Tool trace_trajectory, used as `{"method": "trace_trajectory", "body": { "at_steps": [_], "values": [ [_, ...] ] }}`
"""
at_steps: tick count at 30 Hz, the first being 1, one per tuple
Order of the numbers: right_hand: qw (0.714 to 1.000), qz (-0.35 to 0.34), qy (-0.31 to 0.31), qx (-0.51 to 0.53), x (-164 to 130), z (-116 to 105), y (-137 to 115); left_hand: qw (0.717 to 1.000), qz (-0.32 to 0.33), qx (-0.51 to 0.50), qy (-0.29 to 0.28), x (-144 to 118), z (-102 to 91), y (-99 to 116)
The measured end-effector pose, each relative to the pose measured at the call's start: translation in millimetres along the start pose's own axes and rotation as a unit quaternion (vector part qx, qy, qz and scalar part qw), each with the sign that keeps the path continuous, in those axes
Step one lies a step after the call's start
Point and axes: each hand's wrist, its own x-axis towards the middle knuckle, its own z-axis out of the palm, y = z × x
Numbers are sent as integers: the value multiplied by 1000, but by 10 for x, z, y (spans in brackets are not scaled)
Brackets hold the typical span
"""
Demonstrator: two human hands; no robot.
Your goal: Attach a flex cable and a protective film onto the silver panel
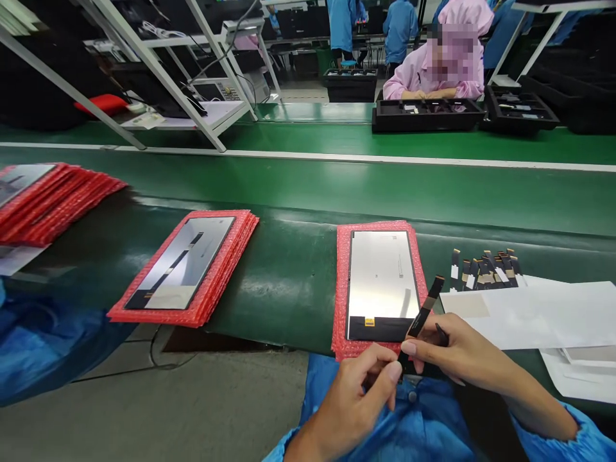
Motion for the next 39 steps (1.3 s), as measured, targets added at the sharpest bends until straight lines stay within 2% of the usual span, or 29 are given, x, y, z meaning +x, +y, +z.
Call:
{"method": "trace_trajectory", "body": {
  "at_steps": [2,4,5,6,9,12,16,24,39],
  "values": [
    [1000,7,10,-5,62,-61,-50,986,77,96,114,15,-101,-76],
    [999,10,26,-18,155,-132,-109,936,167,201,236,55,-213,-162],
    [999,8,27,-25,215,-168,-137,907,202,251,271,79,-264,-203],
    [999,5,23,-29,280,-201,-164,884,227,296,283,103,-308,-238],
    [999,-1,-3,-39,489,-265,-225,850,255,389,248,154,-367,-310],
    [998,-7,-16,-64,658,-264,-259,844,262,408,231,169,-341,-348],
    [995,-8,-33,-92,774,-208,-292,849,267,389,239,162,-306,-381],
    [992,-28,-55,-113,830,-159,-352,861,285,331,262,146,-334,-447],
    [992,30,-66,-103,858,-163,-369,865,277,335,249,126,-353,-458]
  ]
}}
